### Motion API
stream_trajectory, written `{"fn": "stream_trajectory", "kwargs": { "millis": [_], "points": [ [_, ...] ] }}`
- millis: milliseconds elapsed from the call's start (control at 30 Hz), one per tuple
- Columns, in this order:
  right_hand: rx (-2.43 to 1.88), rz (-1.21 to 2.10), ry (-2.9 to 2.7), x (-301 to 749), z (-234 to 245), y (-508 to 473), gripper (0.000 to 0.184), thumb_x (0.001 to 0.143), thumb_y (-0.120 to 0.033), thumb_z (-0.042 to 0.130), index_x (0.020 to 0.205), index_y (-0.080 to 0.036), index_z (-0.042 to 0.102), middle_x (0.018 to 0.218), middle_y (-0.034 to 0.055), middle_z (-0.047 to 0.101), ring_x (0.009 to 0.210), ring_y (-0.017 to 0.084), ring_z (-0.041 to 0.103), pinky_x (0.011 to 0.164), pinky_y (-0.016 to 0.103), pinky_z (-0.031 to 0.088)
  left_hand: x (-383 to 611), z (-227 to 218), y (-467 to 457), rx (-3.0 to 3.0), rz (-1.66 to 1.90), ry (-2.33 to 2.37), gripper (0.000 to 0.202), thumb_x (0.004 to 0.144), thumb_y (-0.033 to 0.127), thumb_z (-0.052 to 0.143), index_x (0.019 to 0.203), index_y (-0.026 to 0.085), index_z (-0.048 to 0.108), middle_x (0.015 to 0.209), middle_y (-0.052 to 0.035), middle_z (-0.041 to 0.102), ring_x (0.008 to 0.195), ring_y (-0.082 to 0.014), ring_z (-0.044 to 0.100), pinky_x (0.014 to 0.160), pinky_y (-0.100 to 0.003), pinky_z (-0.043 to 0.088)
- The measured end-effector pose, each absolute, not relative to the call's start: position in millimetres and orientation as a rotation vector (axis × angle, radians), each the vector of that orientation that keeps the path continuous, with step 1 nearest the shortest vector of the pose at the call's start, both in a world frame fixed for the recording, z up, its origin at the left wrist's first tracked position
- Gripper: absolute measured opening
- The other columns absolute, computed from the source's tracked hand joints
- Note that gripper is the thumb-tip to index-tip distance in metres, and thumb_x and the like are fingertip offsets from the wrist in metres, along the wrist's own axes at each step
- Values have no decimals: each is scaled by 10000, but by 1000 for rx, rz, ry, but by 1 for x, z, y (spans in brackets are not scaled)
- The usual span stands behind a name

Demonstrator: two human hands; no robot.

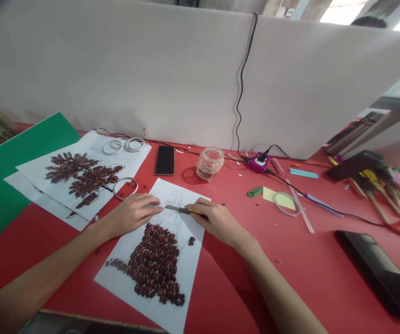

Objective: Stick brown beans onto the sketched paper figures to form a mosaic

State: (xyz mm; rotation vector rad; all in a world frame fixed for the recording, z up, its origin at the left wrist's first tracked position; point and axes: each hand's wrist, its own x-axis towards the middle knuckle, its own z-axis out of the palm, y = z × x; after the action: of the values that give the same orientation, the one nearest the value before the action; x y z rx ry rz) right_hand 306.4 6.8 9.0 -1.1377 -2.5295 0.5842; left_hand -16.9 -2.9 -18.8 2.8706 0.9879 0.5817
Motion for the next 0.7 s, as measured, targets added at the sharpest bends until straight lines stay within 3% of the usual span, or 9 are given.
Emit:
{"fn": "stream_trajectory", "kwargs": {
  "millis": [500, 700],
  "points": [
    [-1114, 597, -2547, 307, 11, 7, 310, 1062, -316, 493, 1284, -306, 710, 1171, 72, 735, 920, 213, 741, 811, 350, 605, -17, -19, -3, 2880, 570, 995, 255, 1053, 169, 506, 1222, 215, 691, 1208, -87, 683, 1155, -241, 623, 964, -399, 508],
    [-1102, 627, -2527, 308, 10, 8, 314, 1066, -319, 484, 1297, -313, 698, 1199, 63, 728, 994, 220, 731, 852, 354, 604, -15, -18, -4, 2993, 548, 986, 242, 1045, 145, 510, 1222, 188, 671, 1204, -102, 681, 1149, -254, 621, 927, -390, 511]
  ]
}}
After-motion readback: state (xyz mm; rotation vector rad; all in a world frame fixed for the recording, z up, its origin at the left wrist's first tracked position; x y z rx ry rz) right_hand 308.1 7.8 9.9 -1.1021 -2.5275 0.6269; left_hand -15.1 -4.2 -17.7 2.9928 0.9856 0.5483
